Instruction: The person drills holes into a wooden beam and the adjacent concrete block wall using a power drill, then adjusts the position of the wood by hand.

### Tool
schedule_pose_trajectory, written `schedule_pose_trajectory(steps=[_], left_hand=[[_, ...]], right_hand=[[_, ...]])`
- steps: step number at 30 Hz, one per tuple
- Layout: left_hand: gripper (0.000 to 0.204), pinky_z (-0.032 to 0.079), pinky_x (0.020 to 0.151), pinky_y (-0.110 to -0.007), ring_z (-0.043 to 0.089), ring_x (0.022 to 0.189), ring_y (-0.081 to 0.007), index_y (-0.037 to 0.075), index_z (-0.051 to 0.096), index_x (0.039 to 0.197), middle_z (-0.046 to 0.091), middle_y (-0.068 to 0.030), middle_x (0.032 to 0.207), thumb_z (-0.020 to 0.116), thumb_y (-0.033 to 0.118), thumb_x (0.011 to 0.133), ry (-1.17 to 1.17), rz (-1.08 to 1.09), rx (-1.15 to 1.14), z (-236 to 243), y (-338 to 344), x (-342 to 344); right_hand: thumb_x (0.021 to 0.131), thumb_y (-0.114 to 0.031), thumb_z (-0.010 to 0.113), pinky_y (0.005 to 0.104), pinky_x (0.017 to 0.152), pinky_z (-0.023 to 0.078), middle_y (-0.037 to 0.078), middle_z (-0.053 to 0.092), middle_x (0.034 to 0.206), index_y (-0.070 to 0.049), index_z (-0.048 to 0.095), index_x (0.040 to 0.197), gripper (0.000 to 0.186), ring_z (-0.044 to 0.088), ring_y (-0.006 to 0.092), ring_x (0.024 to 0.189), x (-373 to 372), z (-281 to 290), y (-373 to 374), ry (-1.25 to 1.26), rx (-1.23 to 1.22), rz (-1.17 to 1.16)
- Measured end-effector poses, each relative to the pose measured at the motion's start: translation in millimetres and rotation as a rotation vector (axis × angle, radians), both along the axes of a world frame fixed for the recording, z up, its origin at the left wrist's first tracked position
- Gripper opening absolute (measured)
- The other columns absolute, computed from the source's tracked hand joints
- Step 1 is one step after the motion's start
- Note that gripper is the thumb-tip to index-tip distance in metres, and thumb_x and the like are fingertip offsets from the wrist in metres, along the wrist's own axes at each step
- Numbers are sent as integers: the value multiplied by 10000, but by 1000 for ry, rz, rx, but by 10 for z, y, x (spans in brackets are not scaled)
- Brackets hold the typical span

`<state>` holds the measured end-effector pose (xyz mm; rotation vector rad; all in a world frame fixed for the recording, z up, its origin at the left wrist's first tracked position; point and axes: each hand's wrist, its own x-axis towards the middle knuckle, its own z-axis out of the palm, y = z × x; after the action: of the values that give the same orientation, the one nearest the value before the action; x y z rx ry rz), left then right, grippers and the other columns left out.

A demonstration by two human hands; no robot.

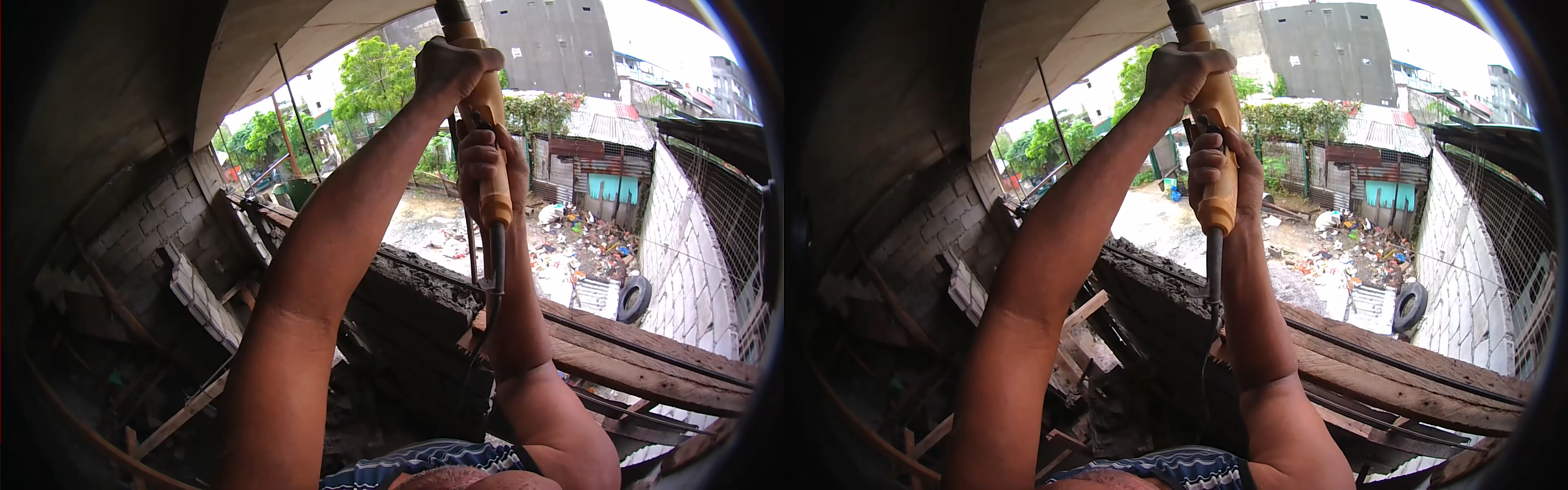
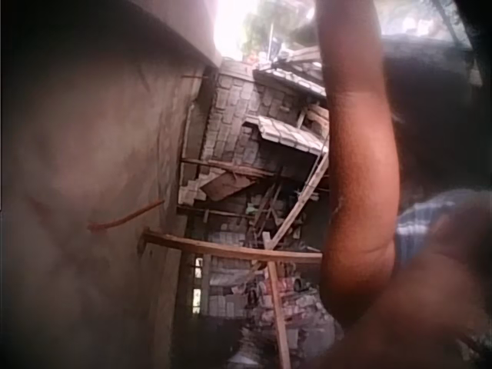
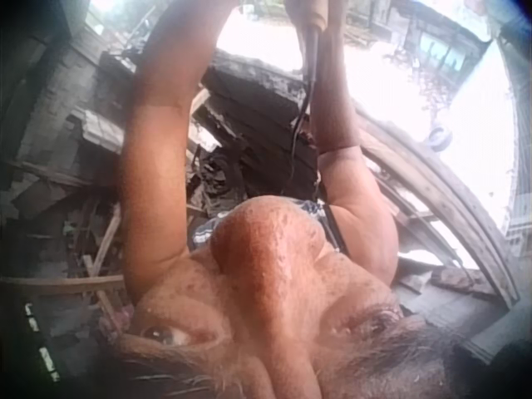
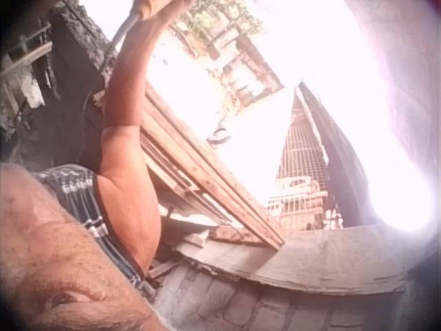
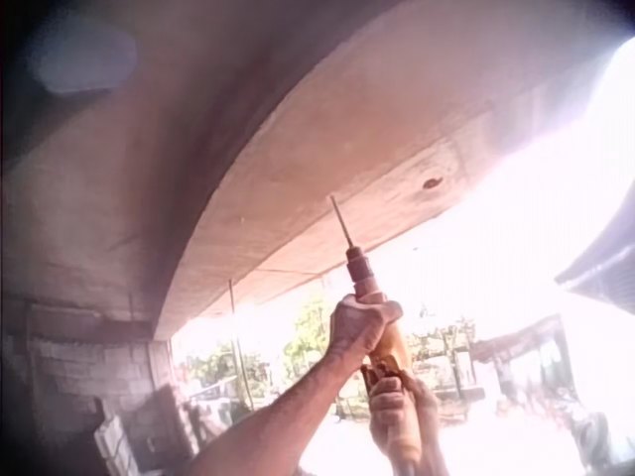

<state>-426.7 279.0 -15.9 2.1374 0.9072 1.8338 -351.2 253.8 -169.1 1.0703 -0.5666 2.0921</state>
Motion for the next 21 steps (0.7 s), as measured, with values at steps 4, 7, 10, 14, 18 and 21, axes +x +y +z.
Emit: schedule_pose_trajectory(steps=[4, 7, 10, 14, 18, 21], left_hand=[[566, 580, 784, -355, 736, 824, -274, -33, 708, 921, 739, -190, 922, 810, 386, 554, 20, -17, -30, 4, -7, 9], [562, 580, 785, -355, 736, 828, -271, -31, 708, 922, 739, -190, 928, 813, 382, 555, 15, -7, -27, 5, -9, 1], [558, 580, 786, -353, 736, 830, -268, -32, 708, 921, 739, -189, 930, 817, 375, 555, 12, 6, -34, 10, -8, -10], [411, 562, 688, -320, 697, 719, -195, -7, 725, 869, 725, -107, 834, 827, 309, 627, 0, -6, -1, -2, -2, 16], [414, 560, 688, -320, 695, 720, -193, -6, 725, 876, 724, -105, 835, 826, 310, 628, 11, -46, 5, -6, -59, 24], [415, 558, 687, -321, 693, 720, -192, -3, 725, 881, 723, -105, 838, 826, 310, 628, -13, -37, -11, -8, -36, 29]], right_hand=[[994, -216, 544, 336, 613, 542, 66, 618, 914, 22, 526, 1173, 298, 589, 159, 740, 13, 3, -17, -4, -7, -18], [995, -217, 544, 337, 612, 543, 65, 619, 915, 19, 526, 1174, 297, 591, 161, 740, 6, 6, -30, -1, -4, -25], [996, -219, 544, 336, 610, 543, 65, 619, 914, 20, 525, 1175, 299, 591, 159, 739, -4, 12, -27, -4, -7, -11], [993, -216, 546, 331, 611, 540, 64, 618, 913, 22, 526, 1176, 300, 587, 155, 737, 20, 10, -21, -11, -12, -3], [990, -214, 547, 323, 609, 536, 63, 618, 912, 22, 530, 1169, 297, 587, 155, 737, 43, 18, -39, -21, -17, -3], [990, -215, 546, 322, 609, 535, 64, 619, 911, 20, 532, 1168, 294, 588, 154, 740, 40, 22, -60, -25, -19, -2]])
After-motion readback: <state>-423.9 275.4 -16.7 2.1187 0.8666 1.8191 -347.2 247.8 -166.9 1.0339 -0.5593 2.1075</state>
